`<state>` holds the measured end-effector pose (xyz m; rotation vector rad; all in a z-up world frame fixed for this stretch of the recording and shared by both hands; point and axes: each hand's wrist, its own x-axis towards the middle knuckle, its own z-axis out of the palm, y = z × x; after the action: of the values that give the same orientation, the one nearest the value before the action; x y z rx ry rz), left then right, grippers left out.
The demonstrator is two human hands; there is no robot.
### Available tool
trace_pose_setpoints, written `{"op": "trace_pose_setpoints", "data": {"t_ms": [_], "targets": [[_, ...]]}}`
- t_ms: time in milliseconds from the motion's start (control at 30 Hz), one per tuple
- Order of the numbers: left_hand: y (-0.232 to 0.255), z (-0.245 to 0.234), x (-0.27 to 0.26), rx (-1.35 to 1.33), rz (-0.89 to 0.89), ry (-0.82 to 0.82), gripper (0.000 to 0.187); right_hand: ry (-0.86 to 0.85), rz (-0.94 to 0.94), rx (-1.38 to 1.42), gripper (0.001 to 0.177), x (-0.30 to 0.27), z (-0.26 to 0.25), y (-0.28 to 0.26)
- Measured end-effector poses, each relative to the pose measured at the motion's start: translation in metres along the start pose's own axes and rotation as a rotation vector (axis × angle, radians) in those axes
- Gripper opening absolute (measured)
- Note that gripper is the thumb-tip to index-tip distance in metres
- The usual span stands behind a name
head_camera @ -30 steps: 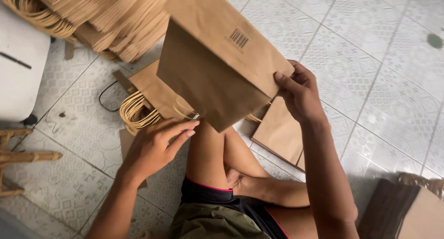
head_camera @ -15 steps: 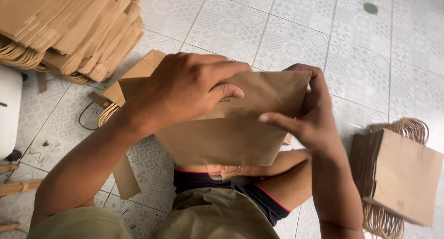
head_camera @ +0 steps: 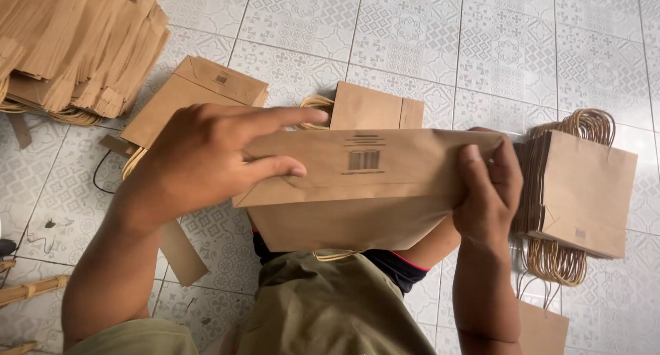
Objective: The person picks up flat paper bags, opens them to expand the bottom gusset, and then folds them flat again for storage or use.
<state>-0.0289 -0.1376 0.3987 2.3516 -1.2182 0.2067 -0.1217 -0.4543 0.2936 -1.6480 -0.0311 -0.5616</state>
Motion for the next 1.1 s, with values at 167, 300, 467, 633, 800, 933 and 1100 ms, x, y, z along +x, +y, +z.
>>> {"op": "trace_pose_setpoints", "data": {"t_ms": [167,300,467,633,800,933,1100], "targets": [[-0.01,0.038,-0.015,-0.539,-0.121,0.14,0.077,0.139,0.073,0.198,0.022,-0.018,-0.018,0.018],[0.017,0.061,-0.019,-0.633,-0.134,0.307,0.091,0.246,0.088,0.219,0.024,-0.026,-0.025,0.025],[0.038,0.071,-0.016,-0.631,-0.222,0.373,0.074,0.03,-0.027,0.198,0.057,-0.034,-0.041,0.031],[0.05,0.075,-0.012,-0.714,-0.285,0.34,0.059,0.079,0.046,0.146,0.045,-0.044,-0.046,0.03],[0.056,0.081,-0.004,-0.755,-0.371,0.345,0.044,0.124,0.058,0.175,0.023,-0.052,-0.057,0.049],[0.056,0.088,0.007,-0.752,-0.383,0.347,0.041,0.174,0.113,0.159,0.021,-0.048,-0.061,0.053],[0.05,0.098,0.026,-0.737,-0.446,0.344,0.029,0.178,0.125,0.314,0.022,-0.035,-0.065,0.053]]}}
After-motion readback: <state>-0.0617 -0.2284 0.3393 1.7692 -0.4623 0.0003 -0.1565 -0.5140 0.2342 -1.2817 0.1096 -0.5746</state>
